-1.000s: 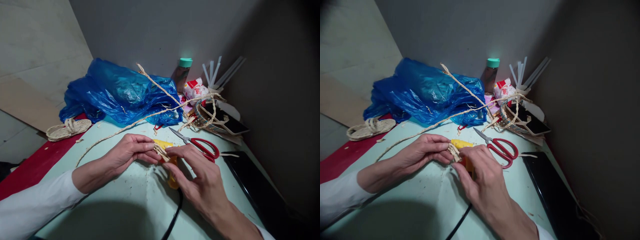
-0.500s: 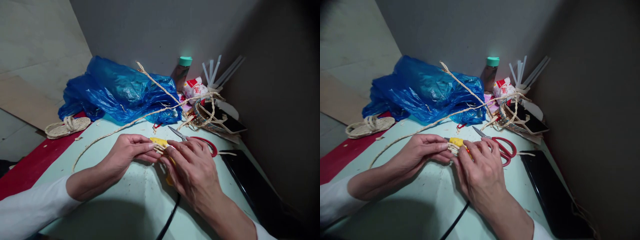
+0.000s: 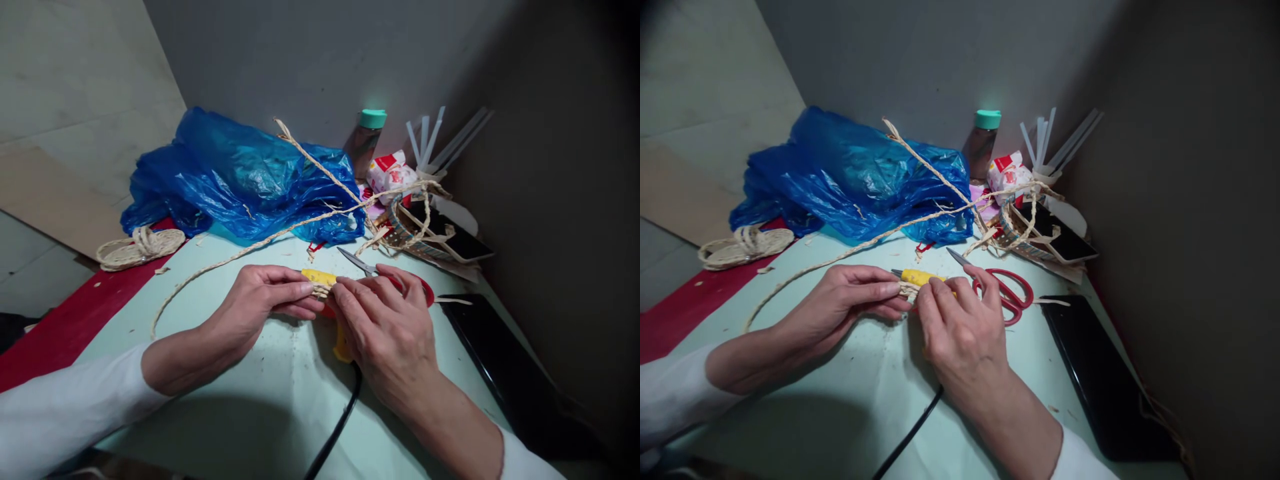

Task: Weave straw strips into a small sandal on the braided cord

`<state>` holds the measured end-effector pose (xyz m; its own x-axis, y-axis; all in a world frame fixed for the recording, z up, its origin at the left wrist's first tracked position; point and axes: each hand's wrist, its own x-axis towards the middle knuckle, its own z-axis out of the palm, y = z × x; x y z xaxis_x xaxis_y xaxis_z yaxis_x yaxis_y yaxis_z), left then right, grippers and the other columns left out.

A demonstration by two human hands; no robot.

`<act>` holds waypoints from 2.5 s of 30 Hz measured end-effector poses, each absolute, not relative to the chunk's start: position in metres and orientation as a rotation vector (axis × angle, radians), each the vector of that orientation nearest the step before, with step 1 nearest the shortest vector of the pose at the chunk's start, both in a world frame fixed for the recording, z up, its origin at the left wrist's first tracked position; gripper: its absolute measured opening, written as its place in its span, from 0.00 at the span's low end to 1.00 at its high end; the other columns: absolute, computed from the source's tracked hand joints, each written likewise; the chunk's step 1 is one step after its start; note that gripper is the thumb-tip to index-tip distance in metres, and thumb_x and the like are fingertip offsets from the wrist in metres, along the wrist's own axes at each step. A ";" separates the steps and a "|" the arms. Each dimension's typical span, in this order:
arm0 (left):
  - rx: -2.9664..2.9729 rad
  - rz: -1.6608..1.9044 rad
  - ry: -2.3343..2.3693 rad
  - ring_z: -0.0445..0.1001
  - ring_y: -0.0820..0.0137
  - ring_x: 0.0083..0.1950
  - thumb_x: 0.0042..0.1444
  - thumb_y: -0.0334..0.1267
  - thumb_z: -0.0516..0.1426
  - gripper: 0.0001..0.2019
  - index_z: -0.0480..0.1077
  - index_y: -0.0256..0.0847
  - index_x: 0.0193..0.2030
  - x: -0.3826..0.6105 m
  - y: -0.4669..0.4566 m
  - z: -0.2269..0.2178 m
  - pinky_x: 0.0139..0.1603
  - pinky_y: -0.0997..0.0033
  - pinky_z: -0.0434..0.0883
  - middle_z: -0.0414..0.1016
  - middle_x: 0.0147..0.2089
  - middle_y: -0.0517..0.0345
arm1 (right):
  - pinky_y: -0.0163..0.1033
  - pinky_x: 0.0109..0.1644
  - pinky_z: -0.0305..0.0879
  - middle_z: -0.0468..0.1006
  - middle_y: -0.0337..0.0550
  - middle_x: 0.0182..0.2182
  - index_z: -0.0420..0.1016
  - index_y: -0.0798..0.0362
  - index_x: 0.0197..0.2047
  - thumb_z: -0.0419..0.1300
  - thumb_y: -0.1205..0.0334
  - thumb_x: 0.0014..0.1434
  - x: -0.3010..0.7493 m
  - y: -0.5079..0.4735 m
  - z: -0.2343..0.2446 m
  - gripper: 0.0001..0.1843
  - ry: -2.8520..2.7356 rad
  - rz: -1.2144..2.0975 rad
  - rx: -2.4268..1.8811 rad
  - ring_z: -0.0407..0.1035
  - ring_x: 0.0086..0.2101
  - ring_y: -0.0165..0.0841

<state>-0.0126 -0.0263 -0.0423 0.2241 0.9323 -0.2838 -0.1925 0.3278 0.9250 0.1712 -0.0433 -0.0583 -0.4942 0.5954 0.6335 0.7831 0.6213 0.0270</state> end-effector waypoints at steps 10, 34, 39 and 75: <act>0.879 0.941 0.995 0.81 0.69 0.32 0.52 0.31 0.64 0.03 0.78 0.32 0.33 -0.013 -0.025 -0.040 0.36 0.75 0.78 0.82 0.29 0.50 | 0.50 0.51 0.59 0.79 0.41 0.27 0.75 0.57 0.36 0.57 0.75 0.61 0.168 -0.045 -0.061 0.07 -2.241 -0.242 -1.164 0.69 0.31 0.35; 0.915 1.309 0.970 0.73 0.72 0.39 0.52 0.37 0.64 0.07 0.71 0.36 0.30 0.011 0.027 -0.011 0.39 0.74 0.72 0.76 0.38 0.54 | 0.41 0.42 0.69 0.82 0.47 0.33 0.74 0.56 0.34 0.65 0.52 0.55 0.194 -0.038 -0.029 0.14 -1.104 1.664 -0.796 0.77 0.34 0.37; 1.005 1.402 0.935 0.70 0.78 0.28 0.49 0.31 0.65 0.08 0.69 0.37 0.30 0.002 0.041 -0.001 0.31 0.81 0.68 0.72 0.27 0.62 | 0.43 0.47 0.68 0.82 0.46 0.33 0.75 0.56 0.35 0.66 0.55 0.55 0.194 -0.039 -0.032 0.12 -0.955 1.819 -0.663 0.77 0.35 0.36; 1.272 0.917 0.891 0.75 0.60 0.51 0.55 0.36 0.60 0.08 0.81 0.39 0.39 0.032 -0.011 -0.028 0.50 0.66 0.72 0.79 0.47 0.49 | 0.37 0.39 0.70 0.82 0.44 0.32 0.81 0.54 0.38 0.63 0.57 0.59 0.179 -0.038 -0.048 0.10 -1.191 1.364 -1.009 0.75 0.33 0.33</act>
